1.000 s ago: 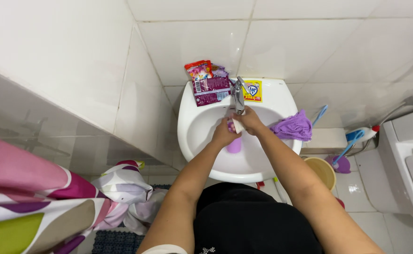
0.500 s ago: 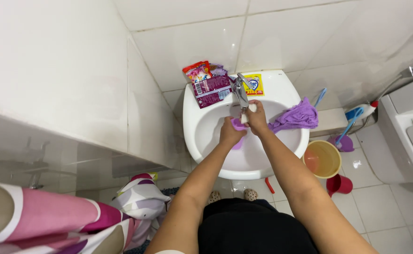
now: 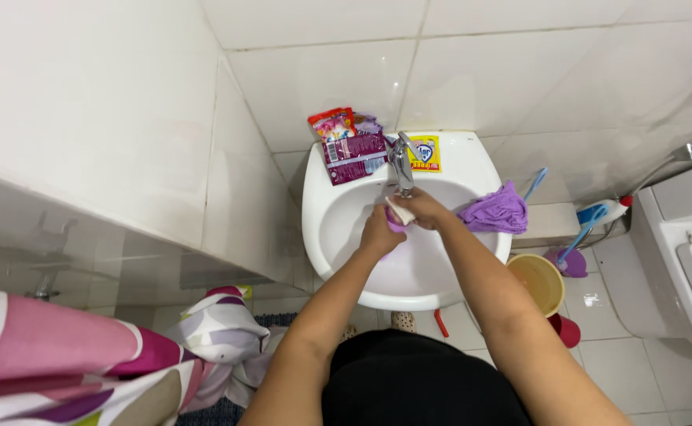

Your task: Scrubbing and rinsing a toilet bowl and tank in a bathroom.

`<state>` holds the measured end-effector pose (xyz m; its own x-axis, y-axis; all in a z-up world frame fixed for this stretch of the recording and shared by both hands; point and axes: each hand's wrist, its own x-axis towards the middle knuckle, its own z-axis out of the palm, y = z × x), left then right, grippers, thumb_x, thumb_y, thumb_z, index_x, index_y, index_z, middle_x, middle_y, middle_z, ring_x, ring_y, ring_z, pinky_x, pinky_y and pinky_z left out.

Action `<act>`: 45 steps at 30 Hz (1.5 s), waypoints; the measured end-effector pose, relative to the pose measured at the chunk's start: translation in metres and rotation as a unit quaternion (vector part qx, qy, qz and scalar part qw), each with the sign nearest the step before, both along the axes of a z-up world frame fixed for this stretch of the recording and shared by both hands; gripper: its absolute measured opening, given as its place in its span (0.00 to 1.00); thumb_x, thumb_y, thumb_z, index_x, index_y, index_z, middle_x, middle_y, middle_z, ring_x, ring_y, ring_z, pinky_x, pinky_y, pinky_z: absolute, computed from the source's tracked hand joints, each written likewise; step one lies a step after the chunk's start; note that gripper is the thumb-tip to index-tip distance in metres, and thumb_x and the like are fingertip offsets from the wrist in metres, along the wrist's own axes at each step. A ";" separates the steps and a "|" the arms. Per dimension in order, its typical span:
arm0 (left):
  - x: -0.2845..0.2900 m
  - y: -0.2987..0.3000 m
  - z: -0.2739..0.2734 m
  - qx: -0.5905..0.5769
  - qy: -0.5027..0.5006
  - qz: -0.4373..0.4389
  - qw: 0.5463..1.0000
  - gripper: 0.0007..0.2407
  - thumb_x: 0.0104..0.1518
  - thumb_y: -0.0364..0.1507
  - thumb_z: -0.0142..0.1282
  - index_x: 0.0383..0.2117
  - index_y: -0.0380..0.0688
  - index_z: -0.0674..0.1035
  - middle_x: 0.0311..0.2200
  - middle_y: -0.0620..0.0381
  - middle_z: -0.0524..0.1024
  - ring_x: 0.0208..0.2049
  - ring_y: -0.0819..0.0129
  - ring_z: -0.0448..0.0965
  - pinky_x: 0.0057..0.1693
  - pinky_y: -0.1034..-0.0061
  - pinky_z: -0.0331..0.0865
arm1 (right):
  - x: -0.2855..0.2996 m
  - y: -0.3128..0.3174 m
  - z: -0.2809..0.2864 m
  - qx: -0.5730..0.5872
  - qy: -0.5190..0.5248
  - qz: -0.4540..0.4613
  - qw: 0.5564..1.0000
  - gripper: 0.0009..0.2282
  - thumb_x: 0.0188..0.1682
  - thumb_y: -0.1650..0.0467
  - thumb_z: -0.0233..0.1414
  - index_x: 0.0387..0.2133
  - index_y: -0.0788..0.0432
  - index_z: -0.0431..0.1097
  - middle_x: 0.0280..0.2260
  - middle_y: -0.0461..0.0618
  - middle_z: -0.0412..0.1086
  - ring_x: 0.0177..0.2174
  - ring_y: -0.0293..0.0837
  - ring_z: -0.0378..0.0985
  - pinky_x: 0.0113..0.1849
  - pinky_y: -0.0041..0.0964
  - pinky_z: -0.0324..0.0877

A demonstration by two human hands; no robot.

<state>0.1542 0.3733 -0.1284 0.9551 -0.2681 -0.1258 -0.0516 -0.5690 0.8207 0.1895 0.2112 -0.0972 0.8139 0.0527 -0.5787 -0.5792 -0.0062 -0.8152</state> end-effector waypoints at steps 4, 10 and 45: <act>0.005 -0.003 -0.013 -0.103 0.081 0.017 0.991 0.38 0.35 0.36 0.76 0.54 0.41 0.64 0.47 0.46 0.77 0.50 0.54 0.80 0.56 0.67 0.73 | -0.002 0.000 0.021 0.159 0.000 -0.001 0.987 0.21 0.45 0.83 0.50 0.53 0.57 0.61 0.42 0.51 0.73 0.36 0.44 0.82 0.36 0.37 0.80; 0.005 -0.021 -0.013 -0.148 0.069 -0.044 0.986 0.40 0.32 0.34 0.73 0.58 0.43 0.64 0.46 0.49 0.81 0.50 0.55 0.81 0.56 0.68 0.72 | 0.023 -0.038 -0.046 0.148 0.029 0.014 0.988 0.13 0.48 0.72 0.50 0.48 0.54 0.67 0.30 0.51 0.73 0.19 0.38 0.68 0.16 0.32 0.61; -0.011 -0.024 -0.002 -0.031 0.049 0.038 0.998 0.38 0.35 0.31 0.74 0.57 0.38 0.65 0.47 0.40 0.78 0.50 0.45 0.79 0.54 0.62 0.74 | -0.022 -0.002 -0.025 -0.251 -0.214 0.017 0.944 0.25 0.42 0.63 0.62 0.49 0.61 0.60 0.37 0.68 0.74 0.36 0.57 0.80 0.37 0.46 0.75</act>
<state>0.1429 0.3491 -0.1305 0.9569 -0.2047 -0.2059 0.0730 -0.5166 0.8531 0.1673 0.2093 -0.1227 0.9814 -0.1102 -0.1570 -0.1906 -0.4657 -0.8642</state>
